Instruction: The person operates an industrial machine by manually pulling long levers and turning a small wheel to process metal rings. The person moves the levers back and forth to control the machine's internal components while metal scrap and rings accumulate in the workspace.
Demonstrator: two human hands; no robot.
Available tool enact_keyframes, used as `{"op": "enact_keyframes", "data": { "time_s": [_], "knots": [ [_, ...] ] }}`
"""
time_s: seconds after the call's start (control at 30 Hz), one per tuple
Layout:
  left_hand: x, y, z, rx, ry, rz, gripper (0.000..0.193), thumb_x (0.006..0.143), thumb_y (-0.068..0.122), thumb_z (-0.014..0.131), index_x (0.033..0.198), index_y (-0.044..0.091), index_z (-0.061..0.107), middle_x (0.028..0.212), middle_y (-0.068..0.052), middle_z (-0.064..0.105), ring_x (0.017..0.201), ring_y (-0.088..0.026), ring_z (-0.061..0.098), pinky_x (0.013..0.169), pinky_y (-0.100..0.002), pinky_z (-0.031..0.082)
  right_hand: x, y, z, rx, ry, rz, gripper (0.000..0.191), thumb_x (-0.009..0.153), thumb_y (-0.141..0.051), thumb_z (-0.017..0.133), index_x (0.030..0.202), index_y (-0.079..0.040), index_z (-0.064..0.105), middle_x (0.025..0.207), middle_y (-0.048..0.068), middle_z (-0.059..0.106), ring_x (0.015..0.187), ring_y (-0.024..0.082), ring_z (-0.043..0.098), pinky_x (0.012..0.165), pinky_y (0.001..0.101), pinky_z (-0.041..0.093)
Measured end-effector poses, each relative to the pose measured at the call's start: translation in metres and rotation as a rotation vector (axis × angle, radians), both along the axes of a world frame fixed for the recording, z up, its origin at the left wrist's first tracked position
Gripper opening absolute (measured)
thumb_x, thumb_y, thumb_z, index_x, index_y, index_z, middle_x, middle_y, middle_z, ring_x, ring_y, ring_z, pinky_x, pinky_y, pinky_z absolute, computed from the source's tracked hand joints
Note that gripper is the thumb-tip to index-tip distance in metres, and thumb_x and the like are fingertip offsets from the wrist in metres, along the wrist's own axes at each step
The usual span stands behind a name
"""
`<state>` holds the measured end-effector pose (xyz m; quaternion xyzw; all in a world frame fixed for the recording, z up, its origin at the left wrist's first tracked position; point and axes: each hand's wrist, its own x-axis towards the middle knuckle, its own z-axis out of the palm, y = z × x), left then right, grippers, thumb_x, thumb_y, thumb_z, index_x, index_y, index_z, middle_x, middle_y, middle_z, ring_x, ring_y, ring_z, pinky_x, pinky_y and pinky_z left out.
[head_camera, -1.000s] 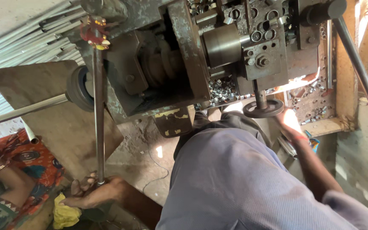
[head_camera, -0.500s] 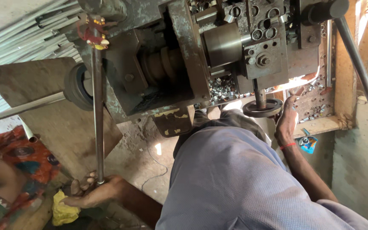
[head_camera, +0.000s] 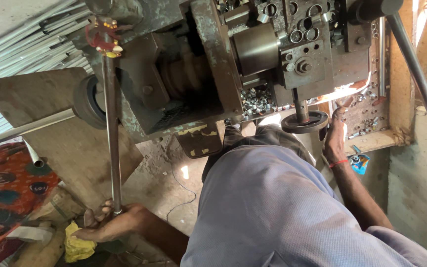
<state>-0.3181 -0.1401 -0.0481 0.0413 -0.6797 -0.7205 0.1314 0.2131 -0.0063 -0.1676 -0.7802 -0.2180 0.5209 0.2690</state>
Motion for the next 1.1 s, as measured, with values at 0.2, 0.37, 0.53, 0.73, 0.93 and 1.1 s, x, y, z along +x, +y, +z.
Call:
{"op": "enact_keyframes", "data": {
  "time_s": [0.2, 0.37, 0.53, 0.73, 0.93, 1.1],
  "knots": [
    [0.003, 0.001, 0.002, 0.024, -0.042, -0.011, 0.059, 0.097, 0.057, 0.059, 0.093, -0.002, 0.062, 0.069, -0.001, 0.043, 0.057, -0.015, 0.050, 0.054, -0.027, 0.051, -0.026, -0.011, 0.012, -0.279, -0.082, 0.312, 0.051, 0.099, -0.053, 0.061, 0.095, -0.003, 0.068, 0.077, 0.006, 0.066, 0.062, 0.017, 0.054, 0.055, 0.0343, 0.040],
    [0.001, 0.000, 0.001, 0.054, -0.058, 0.009, 0.059, 0.098, 0.056, 0.060, 0.096, -0.003, 0.063, 0.070, -0.001, 0.044, 0.057, -0.014, 0.049, 0.054, -0.026, 0.049, -0.049, 0.008, -0.005, -0.143, -0.075, 0.863, 0.039, 0.102, -0.040, 0.054, 0.111, -0.004, 0.067, 0.104, 0.014, 0.071, 0.091, 0.024, 0.061, 0.082, 0.0396, 0.047],
    [0.000, -0.001, -0.001, 0.049, -0.015, -0.048, 0.060, 0.097, 0.055, 0.060, 0.096, -0.004, 0.063, 0.072, -0.003, 0.049, 0.057, -0.014, 0.050, 0.053, -0.027, 0.050, -0.002, 0.018, 0.003, -0.188, -0.008, 0.672, 0.042, 0.109, -0.033, 0.047, 0.128, 0.001, 0.063, 0.125, 0.024, 0.067, 0.117, 0.029, 0.058, 0.106, 0.0437, 0.043],
    [-0.001, -0.004, -0.004, 0.056, -0.022, -0.028, 0.057, 0.100, 0.055, 0.059, 0.093, -0.002, 0.063, 0.065, 0.000, 0.044, 0.053, -0.012, 0.047, 0.051, -0.025, 0.048, -0.013, 0.014, 0.018, -0.167, 0.177, 1.191, 0.040, 0.105, -0.025, 0.043, 0.135, -0.008, 0.063, 0.136, 0.020, 0.064, 0.124, 0.028, 0.058, 0.111, 0.0423, 0.043],
    [0.022, -0.014, -0.006, 0.042, -0.003, -0.126, 0.055, 0.106, 0.054, 0.055, 0.089, 0.002, 0.060, 0.066, 0.001, 0.043, 0.053, -0.010, 0.047, 0.051, -0.024, 0.049, -0.027, 0.051, -0.025, 0.349, -0.268, 1.711, 0.047, 0.098, -0.016, 0.040, 0.139, -0.025, 0.062, 0.138, 0.015, 0.063, 0.119, 0.027, 0.062, 0.107, 0.0402, 0.048],
    [0.004, -0.005, -0.003, 0.073, 0.033, -0.079, 0.055, 0.102, 0.054, 0.056, 0.090, 0.001, 0.061, 0.067, -0.001, 0.047, 0.054, -0.012, 0.048, 0.051, -0.025, 0.049, -0.024, 0.029, -0.029, 0.488, -0.227, 1.605, 0.041, 0.096, -0.021, 0.046, 0.132, -0.025, 0.064, 0.132, 0.012, 0.066, 0.120, 0.028, 0.064, 0.105, 0.0409, 0.049]
  ]
}}
